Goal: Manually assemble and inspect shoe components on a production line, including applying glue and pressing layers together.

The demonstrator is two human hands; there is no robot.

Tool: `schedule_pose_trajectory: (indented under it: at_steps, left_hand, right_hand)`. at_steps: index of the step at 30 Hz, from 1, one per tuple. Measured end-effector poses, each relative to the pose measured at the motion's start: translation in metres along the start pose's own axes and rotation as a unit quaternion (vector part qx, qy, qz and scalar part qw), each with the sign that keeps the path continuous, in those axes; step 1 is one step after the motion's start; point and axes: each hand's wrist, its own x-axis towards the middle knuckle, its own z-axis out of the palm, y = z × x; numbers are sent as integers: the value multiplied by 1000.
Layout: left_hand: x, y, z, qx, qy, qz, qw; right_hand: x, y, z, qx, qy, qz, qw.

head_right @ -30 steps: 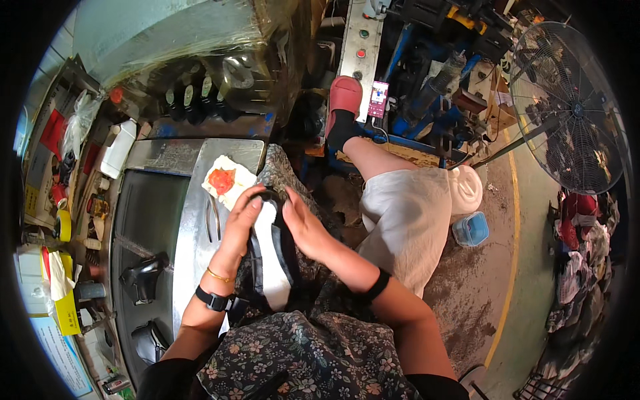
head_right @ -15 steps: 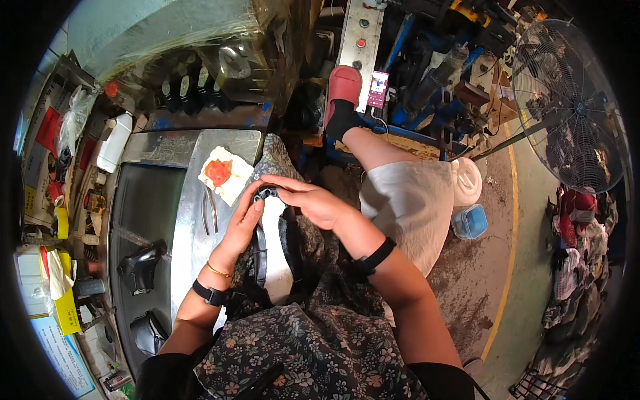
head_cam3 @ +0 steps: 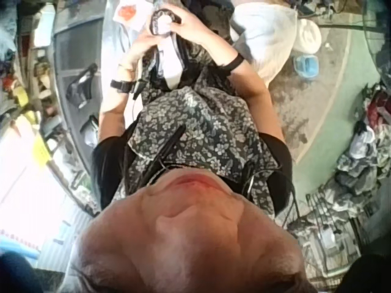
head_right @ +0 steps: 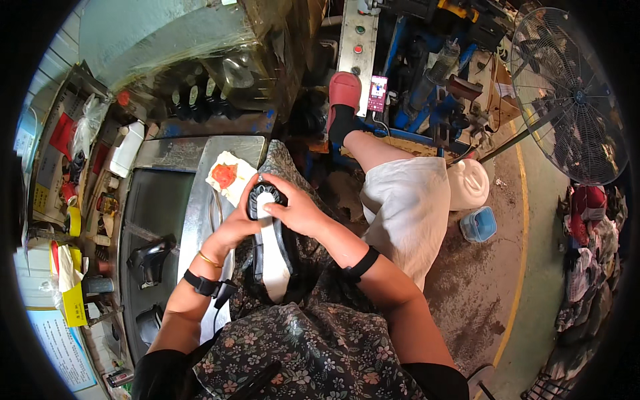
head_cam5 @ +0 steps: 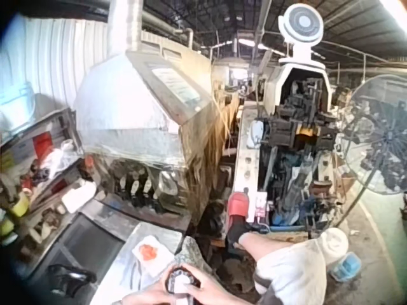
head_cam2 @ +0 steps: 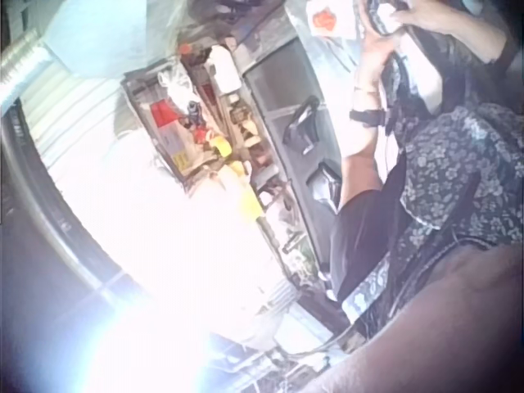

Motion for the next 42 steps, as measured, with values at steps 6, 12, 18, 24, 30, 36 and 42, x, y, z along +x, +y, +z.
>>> schedule_pose_trajectory:
  at_steps: [6, 12, 18, 24, 30, 36, 42]
  left_hand:
    - [-17, 98, -38, 38, -49, -221, 973]
    - [-49, 141, -44, 52, 35, -312, 948]
    - [-92, 199, -110, 149, 194, -110, 963]
    - [-33, 224, -243, 318, 372, 9, 872]
    - [82, 137, -383, 528, 525, -38, 666]
    - [123, 68, -465, 547, 519, -236, 613]
    - [175, 55, -525, 99, 615, 74, 778]
  right_hand:
    - [-19, -86, 31, -113, -137, -187, 966]
    - [-39, -100, -1, -21, -329, -174, 928]
    - [-86, -77, -139, -112, 51, 14, 992]
    - [-118, -33, -211, -149, 369, 28, 917]
    - [-121, 13, -214, -156, 478, 61, 862]
    - [-126, -14, -217, -265, 465, 115, 837]
    - [-82, -33, -201, -312, 513, 83, 795]
